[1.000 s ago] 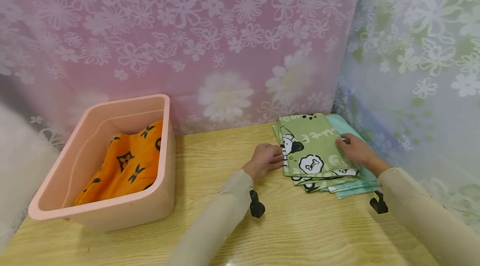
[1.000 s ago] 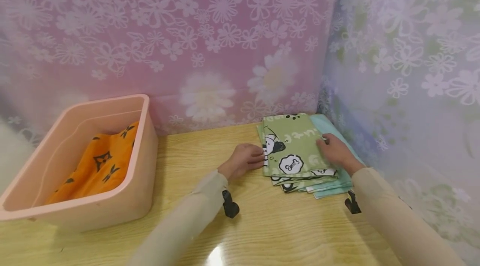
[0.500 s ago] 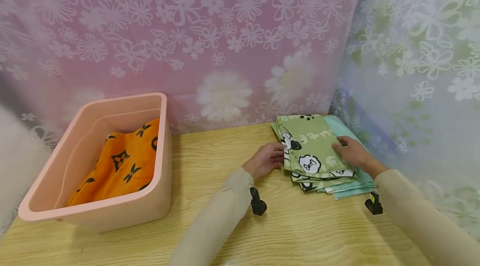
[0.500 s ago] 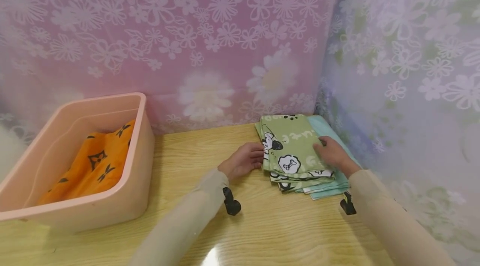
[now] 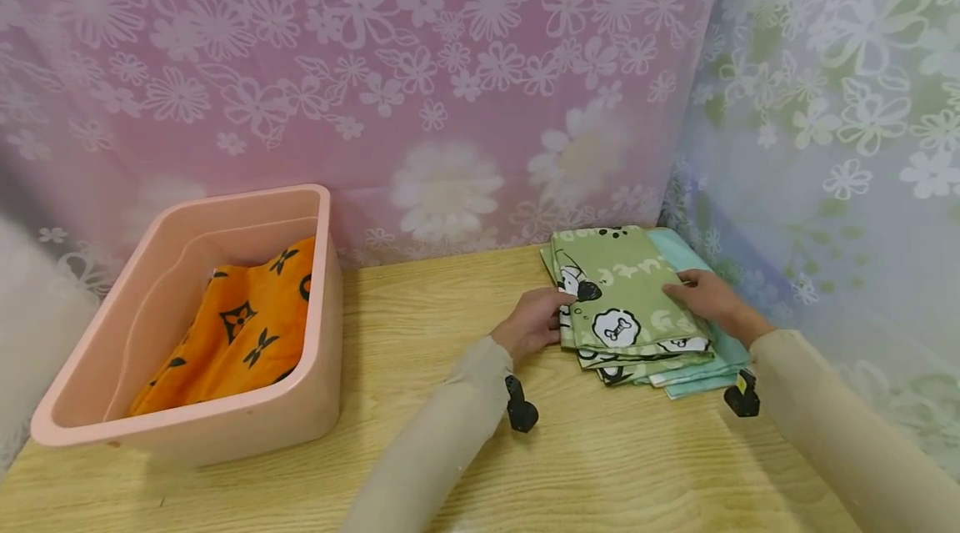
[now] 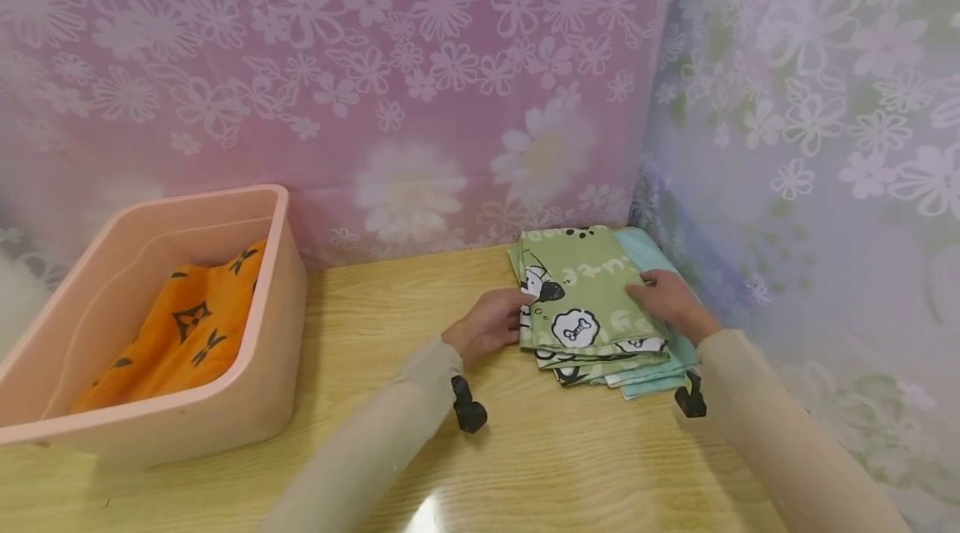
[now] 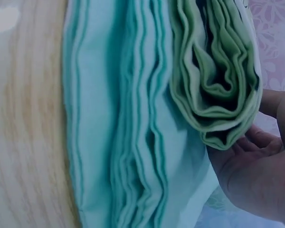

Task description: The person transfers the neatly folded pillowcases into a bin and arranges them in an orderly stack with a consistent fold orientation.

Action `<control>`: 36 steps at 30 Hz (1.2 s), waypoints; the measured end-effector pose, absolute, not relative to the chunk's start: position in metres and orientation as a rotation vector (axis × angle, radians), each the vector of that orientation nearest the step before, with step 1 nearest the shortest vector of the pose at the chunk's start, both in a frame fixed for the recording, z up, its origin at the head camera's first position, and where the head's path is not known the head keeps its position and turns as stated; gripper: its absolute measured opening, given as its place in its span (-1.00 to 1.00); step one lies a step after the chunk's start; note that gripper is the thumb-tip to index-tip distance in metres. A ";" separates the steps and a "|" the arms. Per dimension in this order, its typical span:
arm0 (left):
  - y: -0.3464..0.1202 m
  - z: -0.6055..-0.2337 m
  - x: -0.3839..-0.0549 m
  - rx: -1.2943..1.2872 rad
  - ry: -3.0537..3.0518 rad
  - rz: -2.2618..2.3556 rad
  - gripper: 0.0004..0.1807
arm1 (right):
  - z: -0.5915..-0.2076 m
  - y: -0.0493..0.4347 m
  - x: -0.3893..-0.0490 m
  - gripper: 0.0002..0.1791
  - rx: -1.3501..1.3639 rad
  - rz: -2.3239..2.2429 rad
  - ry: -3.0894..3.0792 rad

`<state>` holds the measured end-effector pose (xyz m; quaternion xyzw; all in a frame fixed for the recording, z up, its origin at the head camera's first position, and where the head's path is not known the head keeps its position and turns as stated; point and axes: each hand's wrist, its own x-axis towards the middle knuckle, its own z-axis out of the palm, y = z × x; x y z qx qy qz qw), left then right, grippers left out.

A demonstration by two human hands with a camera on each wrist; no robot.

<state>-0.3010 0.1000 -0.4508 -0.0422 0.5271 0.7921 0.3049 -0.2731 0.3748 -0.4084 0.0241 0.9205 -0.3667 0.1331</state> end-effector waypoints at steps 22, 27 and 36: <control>0.081 -0.432 -0.295 0.006 2.126 1.858 -0.42 | -0.364 0.341 -0.263 -0.29 -0.090 -1.158 2.699; 0.061 -0.409 -0.292 0.070 2.170 1.816 -0.41 | -0.351 0.326 -0.258 -0.26 -0.121 -1.170 2.727; 0.031 -0.364 -0.284 0.185 2.153 1.829 -0.45 | -0.326 0.304 -0.250 -0.16 -0.153 -1.280 2.710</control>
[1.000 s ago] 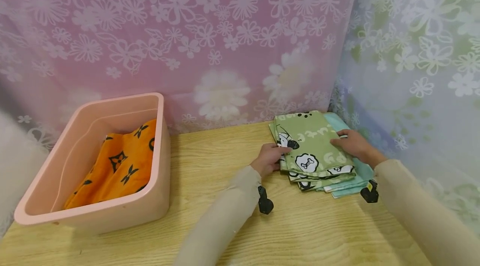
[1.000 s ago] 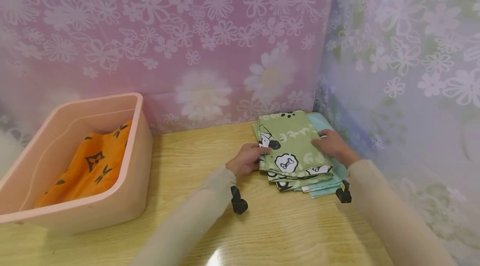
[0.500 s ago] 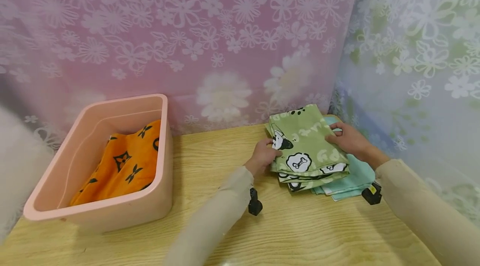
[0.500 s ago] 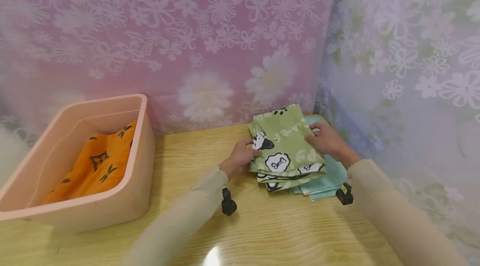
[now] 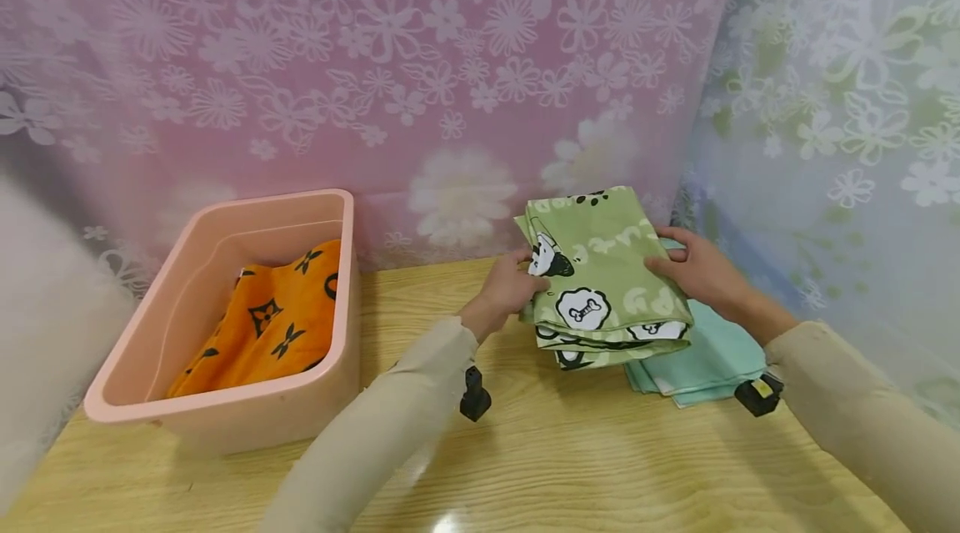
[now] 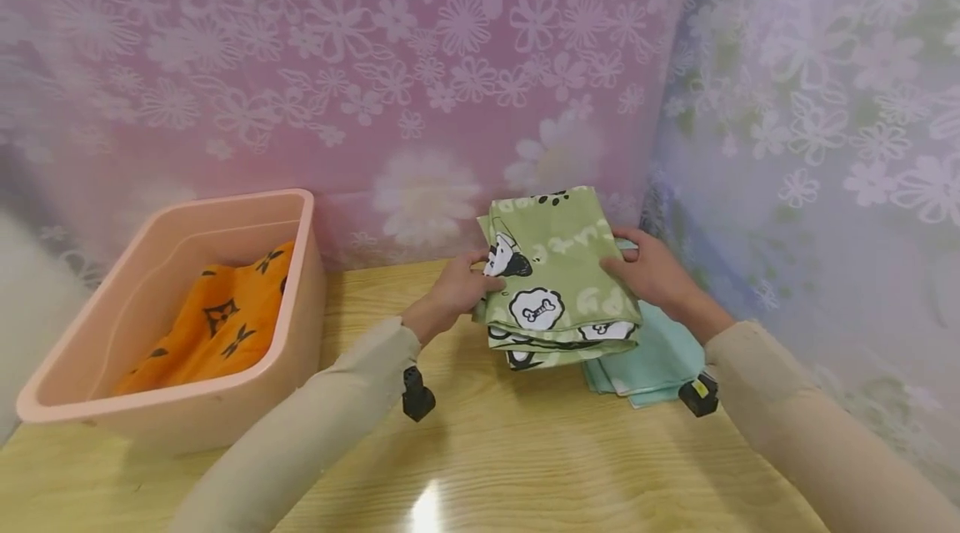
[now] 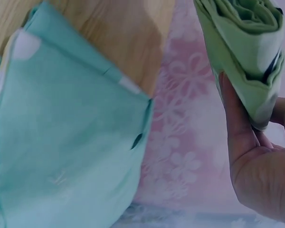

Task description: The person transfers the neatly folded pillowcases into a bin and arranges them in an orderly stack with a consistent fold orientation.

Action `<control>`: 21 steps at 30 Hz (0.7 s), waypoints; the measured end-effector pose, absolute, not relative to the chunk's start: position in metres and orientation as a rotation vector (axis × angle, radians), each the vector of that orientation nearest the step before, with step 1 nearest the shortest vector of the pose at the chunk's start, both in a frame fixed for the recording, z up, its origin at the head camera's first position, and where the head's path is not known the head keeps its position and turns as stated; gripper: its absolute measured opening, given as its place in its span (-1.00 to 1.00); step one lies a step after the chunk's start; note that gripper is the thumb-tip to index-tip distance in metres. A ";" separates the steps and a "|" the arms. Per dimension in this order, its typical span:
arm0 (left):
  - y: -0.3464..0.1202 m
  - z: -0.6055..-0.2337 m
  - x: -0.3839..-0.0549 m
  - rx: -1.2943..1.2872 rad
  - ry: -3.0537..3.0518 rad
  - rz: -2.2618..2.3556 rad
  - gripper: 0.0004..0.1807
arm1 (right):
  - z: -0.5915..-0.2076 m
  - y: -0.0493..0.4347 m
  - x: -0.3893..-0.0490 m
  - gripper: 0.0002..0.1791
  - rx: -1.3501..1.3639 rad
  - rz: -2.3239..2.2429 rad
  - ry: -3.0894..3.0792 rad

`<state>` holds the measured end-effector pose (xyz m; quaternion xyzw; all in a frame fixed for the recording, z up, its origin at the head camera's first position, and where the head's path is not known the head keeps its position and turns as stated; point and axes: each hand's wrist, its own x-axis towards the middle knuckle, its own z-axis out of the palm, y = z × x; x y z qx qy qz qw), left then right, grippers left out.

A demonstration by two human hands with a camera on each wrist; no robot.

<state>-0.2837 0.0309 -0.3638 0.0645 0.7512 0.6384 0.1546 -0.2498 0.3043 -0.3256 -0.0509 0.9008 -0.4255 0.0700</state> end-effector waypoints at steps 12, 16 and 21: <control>-0.009 -0.313 -0.275 0.211 2.327 1.791 -0.33 | -0.286 0.267 -0.250 -0.16 -0.259 -1.433 2.627; -0.024 -0.297 -0.271 0.215 2.378 1.745 -0.33 | -0.275 0.251 -0.248 -0.20 -0.273 -1.520 2.585; -0.045 -0.277 -0.266 0.197 2.410 1.691 -0.32 | -0.259 0.230 -0.246 -0.23 -0.279 -1.580 2.555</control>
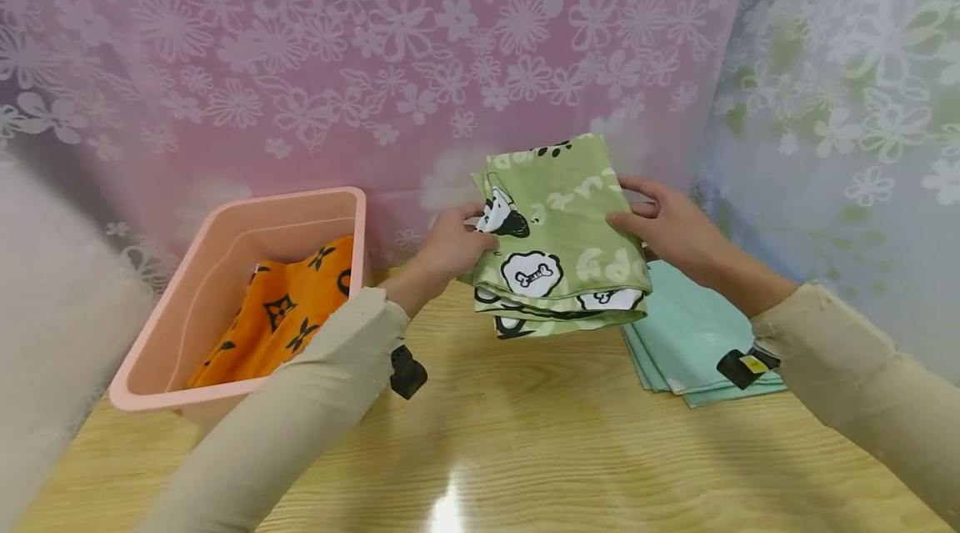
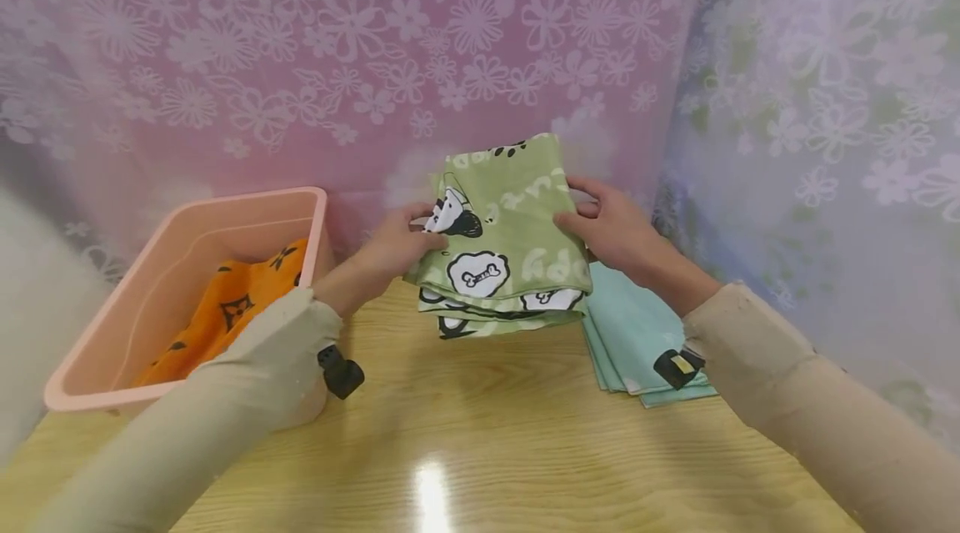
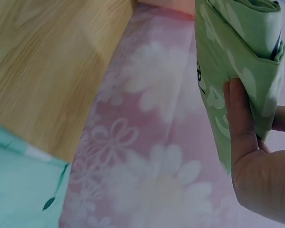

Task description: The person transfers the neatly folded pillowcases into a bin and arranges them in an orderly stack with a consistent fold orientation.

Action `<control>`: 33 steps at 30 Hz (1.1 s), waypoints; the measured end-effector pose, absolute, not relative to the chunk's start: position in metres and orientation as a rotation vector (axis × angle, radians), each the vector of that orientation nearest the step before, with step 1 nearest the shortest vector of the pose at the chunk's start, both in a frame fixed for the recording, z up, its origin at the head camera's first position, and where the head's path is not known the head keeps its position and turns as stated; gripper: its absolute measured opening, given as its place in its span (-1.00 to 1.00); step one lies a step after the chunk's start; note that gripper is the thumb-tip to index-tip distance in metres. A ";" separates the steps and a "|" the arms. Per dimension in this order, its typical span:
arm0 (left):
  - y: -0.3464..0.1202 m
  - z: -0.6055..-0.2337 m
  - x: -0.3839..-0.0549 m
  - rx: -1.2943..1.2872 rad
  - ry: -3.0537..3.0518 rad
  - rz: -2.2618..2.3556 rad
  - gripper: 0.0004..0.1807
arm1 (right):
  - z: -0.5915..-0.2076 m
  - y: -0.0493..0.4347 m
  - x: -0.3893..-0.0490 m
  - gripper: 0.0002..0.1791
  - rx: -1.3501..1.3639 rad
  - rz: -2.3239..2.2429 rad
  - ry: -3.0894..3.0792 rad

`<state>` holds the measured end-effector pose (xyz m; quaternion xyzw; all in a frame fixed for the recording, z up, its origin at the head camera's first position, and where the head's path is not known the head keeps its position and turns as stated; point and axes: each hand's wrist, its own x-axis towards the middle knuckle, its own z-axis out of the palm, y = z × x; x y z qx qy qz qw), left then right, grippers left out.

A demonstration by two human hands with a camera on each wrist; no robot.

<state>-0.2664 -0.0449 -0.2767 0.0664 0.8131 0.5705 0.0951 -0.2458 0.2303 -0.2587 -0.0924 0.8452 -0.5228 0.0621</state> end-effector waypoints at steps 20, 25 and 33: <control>-0.135 -0.240 -0.260 0.242 2.527 1.585 -0.33 | -0.237 0.147 -0.259 -0.31 -0.353 -1.796 2.330; -0.163 -0.239 -0.255 0.194 2.505 1.534 -0.31 | -0.241 0.118 -0.261 -0.33 -0.398 -1.838 2.256; -0.202 -0.233 -0.247 0.170 2.451 1.555 -0.32 | -0.245 0.073 -0.263 -0.35 -0.430 -1.931 2.127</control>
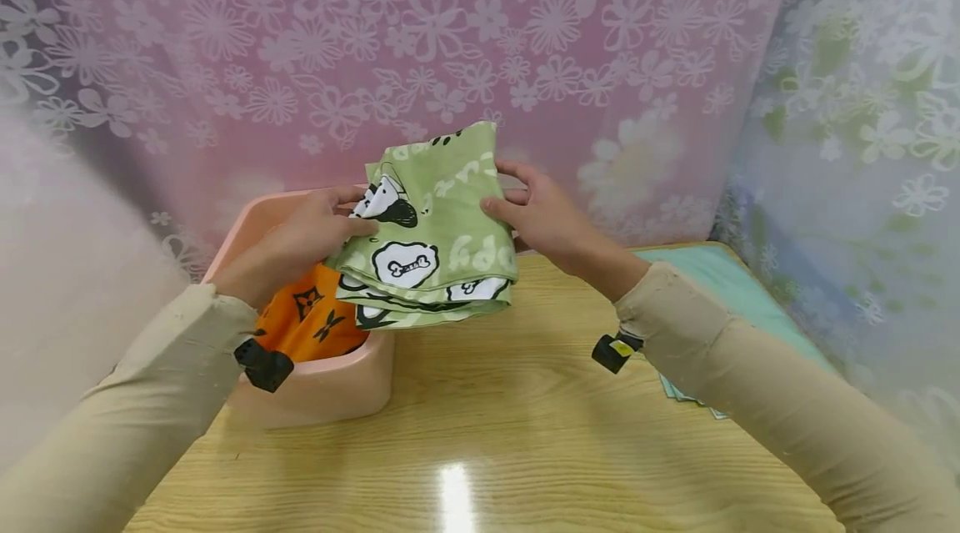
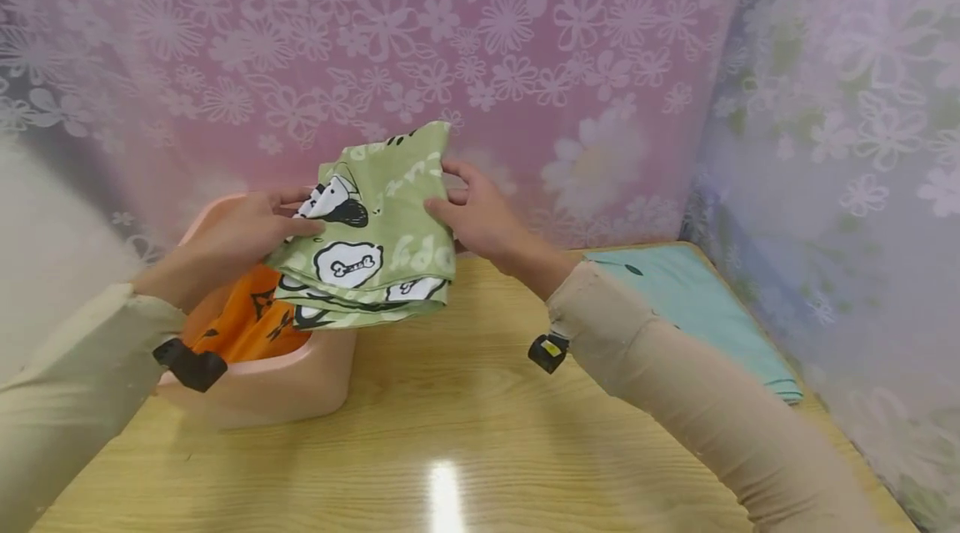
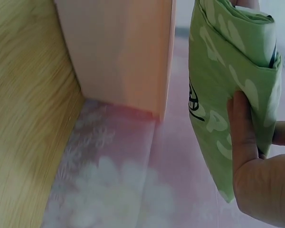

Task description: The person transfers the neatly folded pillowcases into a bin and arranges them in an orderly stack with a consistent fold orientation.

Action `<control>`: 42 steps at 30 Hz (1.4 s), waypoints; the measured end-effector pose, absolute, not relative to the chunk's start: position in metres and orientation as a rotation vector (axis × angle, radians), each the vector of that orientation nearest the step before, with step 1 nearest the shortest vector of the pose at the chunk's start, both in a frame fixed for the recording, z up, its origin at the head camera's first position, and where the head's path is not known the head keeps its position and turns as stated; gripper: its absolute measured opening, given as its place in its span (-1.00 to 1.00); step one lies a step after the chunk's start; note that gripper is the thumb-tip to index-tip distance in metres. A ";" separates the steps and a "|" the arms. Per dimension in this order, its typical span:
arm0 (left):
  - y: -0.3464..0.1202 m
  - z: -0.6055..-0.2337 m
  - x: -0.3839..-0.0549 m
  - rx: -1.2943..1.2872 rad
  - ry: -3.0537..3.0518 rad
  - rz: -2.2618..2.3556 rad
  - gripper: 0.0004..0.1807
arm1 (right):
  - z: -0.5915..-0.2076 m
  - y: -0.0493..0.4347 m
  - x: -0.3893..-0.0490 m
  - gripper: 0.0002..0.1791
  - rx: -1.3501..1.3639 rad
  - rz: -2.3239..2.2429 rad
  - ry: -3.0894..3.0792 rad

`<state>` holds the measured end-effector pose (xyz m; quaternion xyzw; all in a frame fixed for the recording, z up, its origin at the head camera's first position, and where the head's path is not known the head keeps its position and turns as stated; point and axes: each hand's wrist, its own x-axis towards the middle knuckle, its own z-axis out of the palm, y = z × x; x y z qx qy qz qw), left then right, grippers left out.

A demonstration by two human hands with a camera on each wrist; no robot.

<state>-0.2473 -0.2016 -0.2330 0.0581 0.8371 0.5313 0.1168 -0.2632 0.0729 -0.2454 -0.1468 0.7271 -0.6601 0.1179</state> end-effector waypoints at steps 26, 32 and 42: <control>-0.314 -0.236 -0.240 0.166 2.511 1.366 -0.26 | -0.275 -0.035 -0.269 -0.31 -0.419 -1.966 1.998; -0.330 -0.241 -0.238 0.103 2.537 1.318 -0.22 | -0.281 -0.050 -0.269 -0.31 -0.452 -1.945 2.001; -0.358 -0.259 -0.237 -0.008 2.441 1.430 -0.19 | -0.292 -0.073 -0.269 -0.32 -0.501 -1.847 2.073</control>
